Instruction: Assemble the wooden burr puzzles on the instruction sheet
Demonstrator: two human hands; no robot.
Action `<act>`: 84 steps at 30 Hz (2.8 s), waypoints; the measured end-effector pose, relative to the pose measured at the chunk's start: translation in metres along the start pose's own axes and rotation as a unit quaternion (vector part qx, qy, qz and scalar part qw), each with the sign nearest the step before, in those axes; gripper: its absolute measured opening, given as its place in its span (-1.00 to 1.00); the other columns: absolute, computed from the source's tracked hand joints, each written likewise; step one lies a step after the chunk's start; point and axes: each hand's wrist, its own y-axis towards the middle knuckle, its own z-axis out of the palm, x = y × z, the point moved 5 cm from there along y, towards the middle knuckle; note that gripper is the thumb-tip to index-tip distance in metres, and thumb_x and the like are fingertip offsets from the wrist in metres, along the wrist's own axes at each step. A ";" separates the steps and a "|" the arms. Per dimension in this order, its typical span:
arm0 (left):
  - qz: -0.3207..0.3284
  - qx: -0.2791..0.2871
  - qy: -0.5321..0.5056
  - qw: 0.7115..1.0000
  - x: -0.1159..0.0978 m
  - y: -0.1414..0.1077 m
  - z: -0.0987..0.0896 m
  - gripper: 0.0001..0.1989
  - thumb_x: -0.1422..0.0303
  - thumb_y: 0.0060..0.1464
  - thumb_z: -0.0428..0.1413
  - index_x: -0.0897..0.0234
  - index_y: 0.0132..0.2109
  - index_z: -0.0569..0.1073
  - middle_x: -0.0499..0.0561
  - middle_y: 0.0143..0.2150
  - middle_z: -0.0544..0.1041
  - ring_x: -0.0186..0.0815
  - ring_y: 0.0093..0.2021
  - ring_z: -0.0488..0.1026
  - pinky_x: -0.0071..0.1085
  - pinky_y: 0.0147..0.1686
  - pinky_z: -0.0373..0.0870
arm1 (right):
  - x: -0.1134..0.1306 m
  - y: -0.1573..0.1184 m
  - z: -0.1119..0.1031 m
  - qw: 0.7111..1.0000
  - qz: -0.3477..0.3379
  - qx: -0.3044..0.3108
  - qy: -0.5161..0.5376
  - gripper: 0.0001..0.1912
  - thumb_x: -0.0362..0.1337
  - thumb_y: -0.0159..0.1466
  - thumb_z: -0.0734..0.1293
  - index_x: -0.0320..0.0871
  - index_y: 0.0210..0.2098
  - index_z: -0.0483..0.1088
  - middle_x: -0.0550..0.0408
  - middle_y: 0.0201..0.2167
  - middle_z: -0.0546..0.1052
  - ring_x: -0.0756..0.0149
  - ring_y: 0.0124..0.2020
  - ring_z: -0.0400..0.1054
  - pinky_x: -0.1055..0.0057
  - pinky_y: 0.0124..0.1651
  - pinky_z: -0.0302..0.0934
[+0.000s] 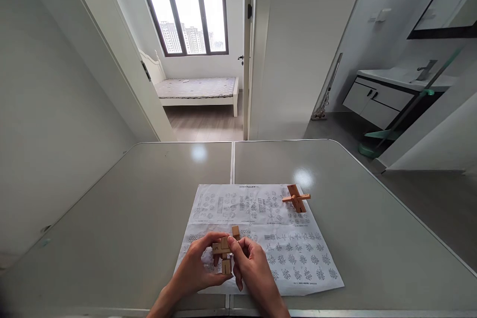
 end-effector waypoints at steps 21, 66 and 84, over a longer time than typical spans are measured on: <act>0.015 -0.028 0.004 0.999 -0.004 -0.001 -0.003 -0.47 0.44 -0.17 0.36 0.10 0.01 0.45 -0.13 -0.27 0.59 -0.33 -0.33 0.51 -0.43 -0.22 0.45 | 0.010 0.004 0.003 0.999 -0.030 0.013 -0.016 -0.37 0.36 0.21 0.35 -0.14 -0.43 0.34 0.32 -0.75 0.25 0.48 -0.75 0.08 0.51 -0.68 0.07; 0.060 -0.034 0.003 0.998 0.011 -0.003 -0.001 -0.31 0.39 -0.03 0.38 0.04 0.26 0.41 -0.03 -0.05 0.61 -0.36 -0.34 0.51 -0.37 -0.12 0.55 | 0.040 -0.021 -0.019 0.907 -0.228 -0.090 -0.342 -0.62 0.05 0.48 0.17 -0.07 -0.15 0.47 -0.02 -0.29 0.61 0.15 -0.35 0.50 0.35 -0.27 0.30; 0.042 -0.048 -0.022 0.998 0.003 0.000 -0.009 -0.37 0.31 -0.03 0.41 0.08 0.20 0.48 0.01 -0.05 0.59 -0.32 -0.29 0.51 -0.35 -0.13 0.54 | 0.038 -0.024 -0.014 0.915 -0.247 -0.072 -0.310 -0.70 0.00 0.48 0.21 -0.05 -0.12 0.45 0.04 -0.30 0.60 0.20 -0.37 0.48 0.38 -0.27 0.30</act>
